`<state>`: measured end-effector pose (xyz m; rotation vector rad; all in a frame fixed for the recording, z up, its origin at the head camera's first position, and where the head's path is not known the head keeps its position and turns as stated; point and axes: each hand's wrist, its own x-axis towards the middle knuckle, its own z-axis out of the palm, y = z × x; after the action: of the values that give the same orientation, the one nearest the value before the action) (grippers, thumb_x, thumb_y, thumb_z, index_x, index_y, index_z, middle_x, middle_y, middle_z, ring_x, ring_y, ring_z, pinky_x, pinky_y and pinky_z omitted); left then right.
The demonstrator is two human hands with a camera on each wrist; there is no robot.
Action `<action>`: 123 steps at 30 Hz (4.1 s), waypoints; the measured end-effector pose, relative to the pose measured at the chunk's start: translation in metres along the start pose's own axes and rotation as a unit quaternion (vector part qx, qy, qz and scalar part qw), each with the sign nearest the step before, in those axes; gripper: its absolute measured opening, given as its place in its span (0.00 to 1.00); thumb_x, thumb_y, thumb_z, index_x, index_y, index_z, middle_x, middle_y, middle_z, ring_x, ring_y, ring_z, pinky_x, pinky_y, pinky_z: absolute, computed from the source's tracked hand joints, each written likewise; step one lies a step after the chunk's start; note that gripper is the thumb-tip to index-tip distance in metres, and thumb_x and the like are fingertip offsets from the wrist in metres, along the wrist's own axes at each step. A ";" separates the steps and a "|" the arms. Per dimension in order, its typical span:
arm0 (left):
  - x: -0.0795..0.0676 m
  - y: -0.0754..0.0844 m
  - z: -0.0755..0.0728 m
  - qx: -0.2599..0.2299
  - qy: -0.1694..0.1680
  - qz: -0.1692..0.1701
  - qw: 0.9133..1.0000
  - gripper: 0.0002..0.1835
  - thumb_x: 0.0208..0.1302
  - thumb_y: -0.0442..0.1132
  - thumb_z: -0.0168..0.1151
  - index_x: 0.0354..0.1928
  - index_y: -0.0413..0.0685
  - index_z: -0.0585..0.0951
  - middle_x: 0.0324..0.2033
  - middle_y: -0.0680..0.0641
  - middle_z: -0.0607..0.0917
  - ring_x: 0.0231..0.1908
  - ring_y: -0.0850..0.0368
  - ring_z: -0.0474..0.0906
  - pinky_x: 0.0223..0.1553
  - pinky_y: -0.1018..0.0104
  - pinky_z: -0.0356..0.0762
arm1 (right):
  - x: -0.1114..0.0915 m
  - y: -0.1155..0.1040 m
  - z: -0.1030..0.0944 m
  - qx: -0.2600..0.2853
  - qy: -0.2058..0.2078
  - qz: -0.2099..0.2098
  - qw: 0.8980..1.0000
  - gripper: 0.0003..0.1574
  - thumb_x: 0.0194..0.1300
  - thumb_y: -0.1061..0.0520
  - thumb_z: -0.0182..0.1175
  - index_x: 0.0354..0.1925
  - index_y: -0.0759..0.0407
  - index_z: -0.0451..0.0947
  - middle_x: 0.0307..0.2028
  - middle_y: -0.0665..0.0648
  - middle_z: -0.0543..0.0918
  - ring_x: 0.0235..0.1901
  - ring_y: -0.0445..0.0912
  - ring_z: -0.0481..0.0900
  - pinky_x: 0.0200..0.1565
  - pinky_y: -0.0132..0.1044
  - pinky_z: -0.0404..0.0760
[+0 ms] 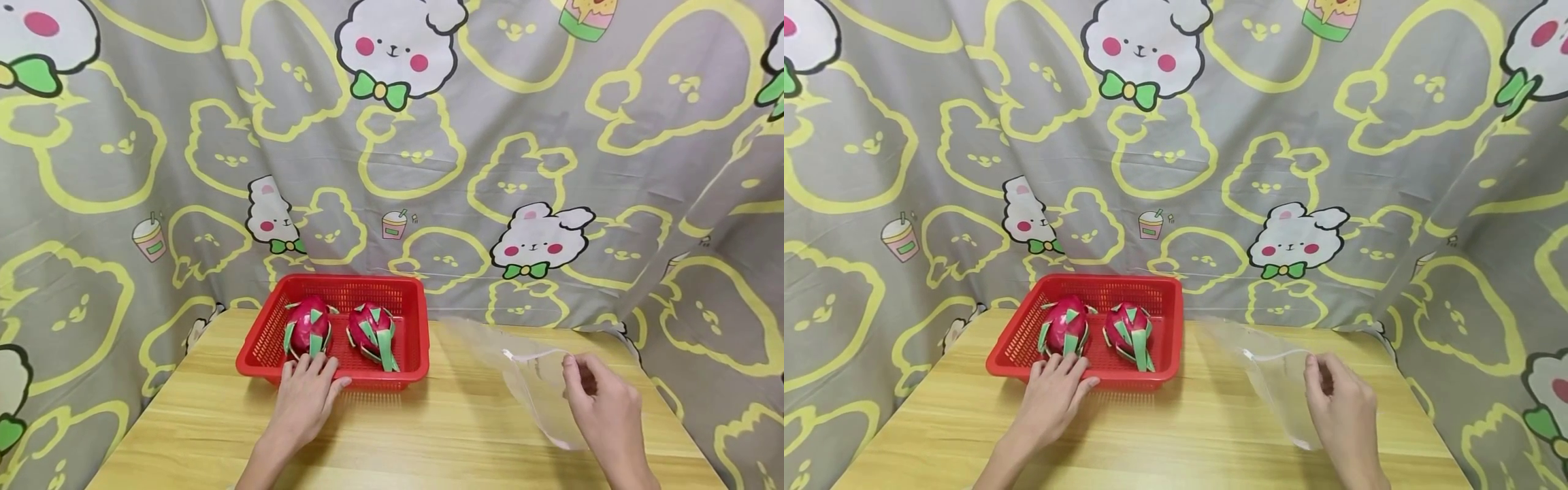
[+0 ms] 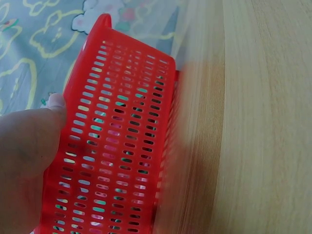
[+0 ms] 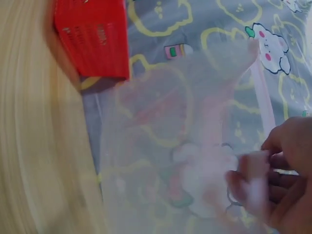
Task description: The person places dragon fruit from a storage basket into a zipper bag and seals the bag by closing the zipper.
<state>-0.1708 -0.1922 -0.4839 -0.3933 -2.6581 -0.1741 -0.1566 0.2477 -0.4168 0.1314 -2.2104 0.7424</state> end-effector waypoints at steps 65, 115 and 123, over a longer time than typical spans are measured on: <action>0.004 0.018 -0.015 -0.037 -0.030 -0.009 0.999 0.19 0.78 0.58 0.51 0.52 0.52 0.80 0.47 0.48 0.80 0.52 0.45 0.74 0.57 0.39 0.67 | 0.005 -0.032 -0.042 -0.043 0.092 -0.090 0.991 0.24 0.74 0.50 0.45 0.35 0.70 0.74 0.37 0.69 0.75 0.38 0.64 0.72 0.38 0.50 0.62; 0.094 0.229 -0.074 -0.199 0.087 0.157 0.964 0.20 0.79 0.60 0.45 0.53 0.56 0.79 0.47 0.55 0.77 0.44 0.60 0.71 0.45 0.68 0.70 | 0.004 -0.049 -0.015 -0.008 0.126 -0.179 0.976 0.20 0.70 0.52 0.48 0.29 0.67 0.73 0.29 0.62 0.75 0.29 0.58 0.70 0.34 0.43 0.56; 0.094 0.234 -0.071 -0.135 0.120 0.153 0.972 0.16 0.78 0.59 0.48 0.42 0.58 0.78 0.42 0.55 0.74 0.41 0.60 0.68 0.41 0.69 0.67 | 0.003 -0.052 -0.012 -0.005 0.118 -0.179 0.977 0.20 0.70 0.52 0.48 0.30 0.67 0.75 0.30 0.62 0.75 0.31 0.59 0.72 0.34 0.46 0.59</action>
<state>-0.1522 0.0403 -0.3651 -0.8078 -2.3058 -0.4567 -0.1347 0.2116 -0.3840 0.4038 -1.8942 0.5170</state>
